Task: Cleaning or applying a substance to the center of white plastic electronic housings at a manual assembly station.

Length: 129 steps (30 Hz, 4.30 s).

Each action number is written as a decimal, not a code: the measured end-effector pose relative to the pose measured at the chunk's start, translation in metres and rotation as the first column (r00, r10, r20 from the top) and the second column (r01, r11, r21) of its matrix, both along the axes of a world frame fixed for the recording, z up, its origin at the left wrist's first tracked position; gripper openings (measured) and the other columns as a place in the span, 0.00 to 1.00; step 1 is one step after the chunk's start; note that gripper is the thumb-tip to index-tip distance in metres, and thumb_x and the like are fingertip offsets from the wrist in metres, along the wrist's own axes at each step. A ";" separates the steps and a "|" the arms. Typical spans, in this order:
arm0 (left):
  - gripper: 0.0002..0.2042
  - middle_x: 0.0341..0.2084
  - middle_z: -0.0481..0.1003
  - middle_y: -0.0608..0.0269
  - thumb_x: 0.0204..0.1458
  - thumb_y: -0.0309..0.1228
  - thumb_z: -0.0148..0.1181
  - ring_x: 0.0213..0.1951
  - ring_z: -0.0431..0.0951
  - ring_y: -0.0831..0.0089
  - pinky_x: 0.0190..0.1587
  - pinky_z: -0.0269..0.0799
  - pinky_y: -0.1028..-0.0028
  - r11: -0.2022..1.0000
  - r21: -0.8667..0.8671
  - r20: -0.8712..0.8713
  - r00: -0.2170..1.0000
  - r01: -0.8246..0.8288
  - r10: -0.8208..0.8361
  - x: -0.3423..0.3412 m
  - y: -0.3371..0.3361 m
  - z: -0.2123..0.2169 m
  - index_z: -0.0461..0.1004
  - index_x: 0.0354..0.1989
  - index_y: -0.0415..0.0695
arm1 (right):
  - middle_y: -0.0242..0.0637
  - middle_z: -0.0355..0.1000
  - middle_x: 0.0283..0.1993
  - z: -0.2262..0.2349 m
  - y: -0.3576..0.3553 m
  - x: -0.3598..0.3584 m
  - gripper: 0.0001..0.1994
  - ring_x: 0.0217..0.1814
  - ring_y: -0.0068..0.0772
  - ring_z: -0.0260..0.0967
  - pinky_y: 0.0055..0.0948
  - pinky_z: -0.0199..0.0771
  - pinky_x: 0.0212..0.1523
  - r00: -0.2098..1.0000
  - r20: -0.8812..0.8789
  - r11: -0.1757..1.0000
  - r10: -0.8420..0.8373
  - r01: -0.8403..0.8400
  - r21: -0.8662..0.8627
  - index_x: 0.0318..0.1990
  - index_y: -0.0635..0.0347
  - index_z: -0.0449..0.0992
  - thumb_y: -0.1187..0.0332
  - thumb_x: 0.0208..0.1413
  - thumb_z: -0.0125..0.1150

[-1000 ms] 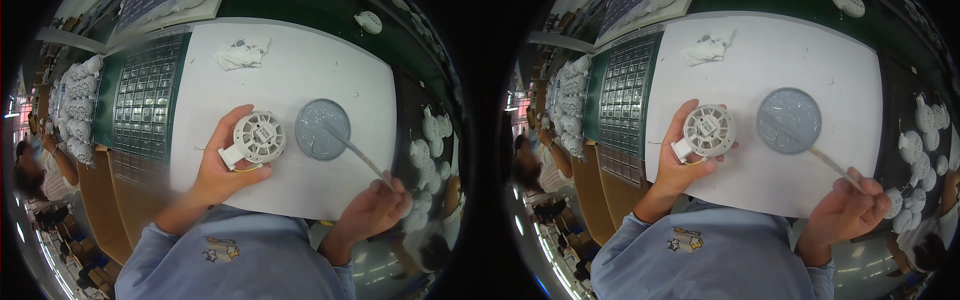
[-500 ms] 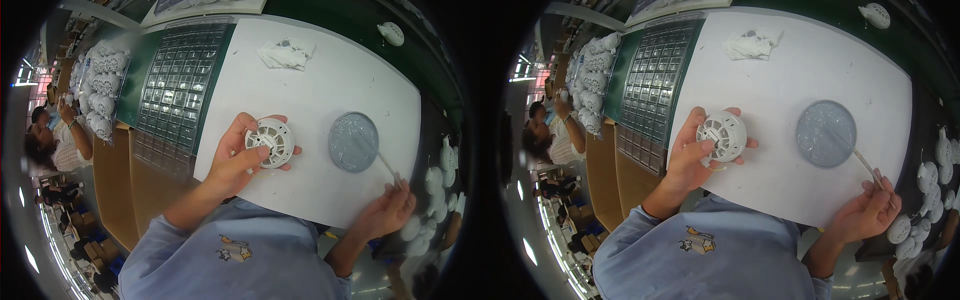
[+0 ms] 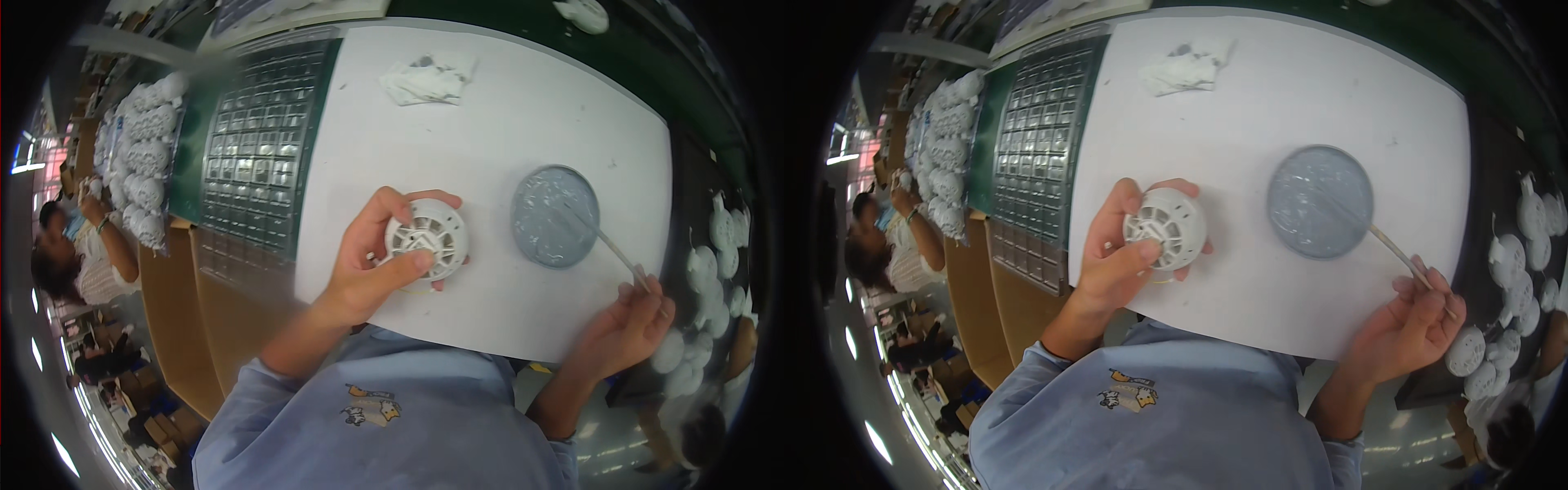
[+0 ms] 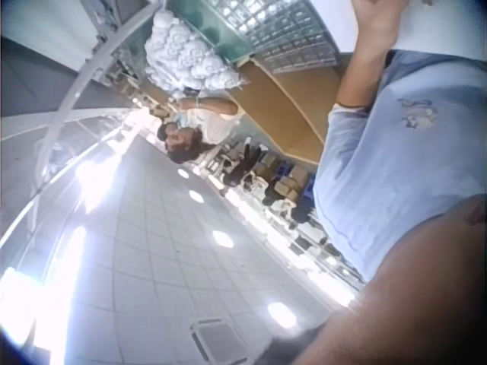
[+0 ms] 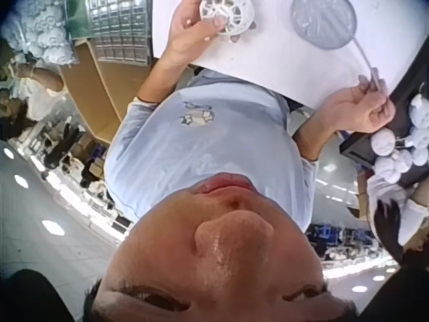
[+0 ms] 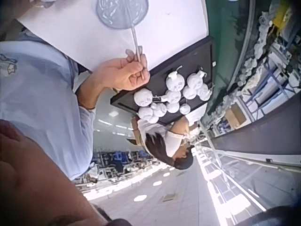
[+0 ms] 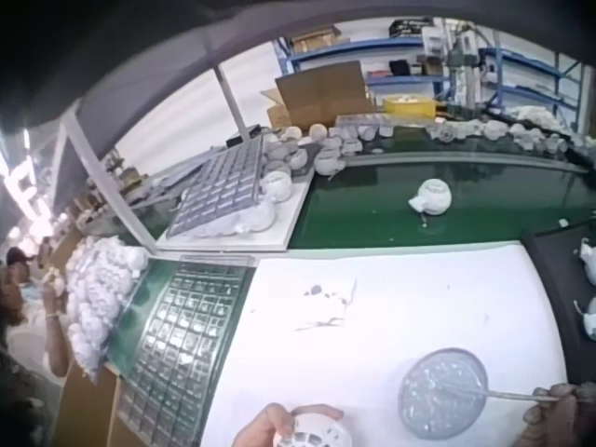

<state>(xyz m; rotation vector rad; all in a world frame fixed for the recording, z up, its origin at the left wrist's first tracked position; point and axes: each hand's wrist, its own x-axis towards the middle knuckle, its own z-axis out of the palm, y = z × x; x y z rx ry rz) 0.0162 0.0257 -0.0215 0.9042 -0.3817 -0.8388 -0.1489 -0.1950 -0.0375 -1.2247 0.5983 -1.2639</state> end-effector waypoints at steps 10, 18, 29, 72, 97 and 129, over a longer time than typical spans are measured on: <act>0.29 0.54 0.54 0.45 0.36 0.12 0.61 0.49 0.69 0.48 0.42 0.78 0.69 0.998 0.057 0.192 0.981 -0.019 0.007 -0.012 -0.018 0.012 0.54 0.43 0.51 | 0.43 0.71 0.41 0.006 -0.005 0.000 0.08 0.44 0.40 0.71 0.22 0.69 0.28 0.982 0.162 0.956 0.100 -0.140 0.259 0.44 0.61 0.63 0.72 0.58 0.50; 0.33 0.50 0.64 0.49 0.36 0.17 0.65 0.52 0.67 0.68 0.54 0.63 0.71 0.945 0.317 0.383 0.922 -0.079 -0.051 -0.014 -0.033 0.023 0.56 0.54 0.38 | 0.42 0.71 0.38 0.030 0.016 0.003 0.08 0.39 0.38 0.73 0.23 0.73 0.26 0.933 0.235 0.958 0.272 -0.284 0.022 0.44 0.58 0.63 0.74 0.58 0.47; 0.34 0.52 0.62 0.48 0.36 0.17 0.65 0.53 0.66 0.67 0.54 0.63 0.71 0.955 0.261 0.500 0.866 -0.143 -0.007 -0.012 -0.033 0.023 0.55 0.54 0.36 | 0.43 0.71 0.36 0.025 0.031 0.006 0.08 0.38 0.42 0.74 0.27 0.77 0.23 0.934 0.181 0.951 0.309 -0.304 -0.056 0.43 0.57 0.62 0.78 0.57 0.45; 0.33 0.39 0.72 0.60 0.39 0.36 0.67 0.39 0.72 0.77 0.40 0.68 0.79 0.380 0.448 0.787 0.559 -0.809 0.262 0.235 0.139 0.050 0.61 0.55 0.40 | 0.47 0.68 0.38 0.000 0.012 0.010 0.06 0.37 0.33 0.71 0.21 0.71 0.29 0.997 -0.075 0.998 0.004 0.001 0.067 0.38 0.68 0.63 0.73 0.58 0.47; 0.40 0.51 0.66 0.49 0.37 0.40 0.69 0.49 0.68 0.63 0.51 0.61 0.68 0.376 0.360 0.914 0.404 -0.854 0.043 0.273 0.117 0.006 0.53 0.59 0.44 | 0.47 0.71 0.35 0.001 0.007 0.009 0.04 0.33 0.37 0.73 0.26 0.74 0.26 0.996 0.028 0.980 0.080 -0.084 0.179 0.38 0.63 0.64 0.76 0.56 0.49; 0.26 0.38 0.72 0.54 0.37 0.39 0.63 0.37 0.74 0.70 0.39 0.69 0.72 0.744 0.433 0.883 0.403 -0.509 -0.239 0.211 -0.139 0.071 0.69 0.49 0.51 | 0.46 0.70 0.34 0.002 0.004 0.007 0.05 0.31 0.31 0.70 0.23 0.72 0.27 1.000 0.007 0.972 -0.028 0.025 0.233 0.39 0.66 0.63 0.78 0.55 0.49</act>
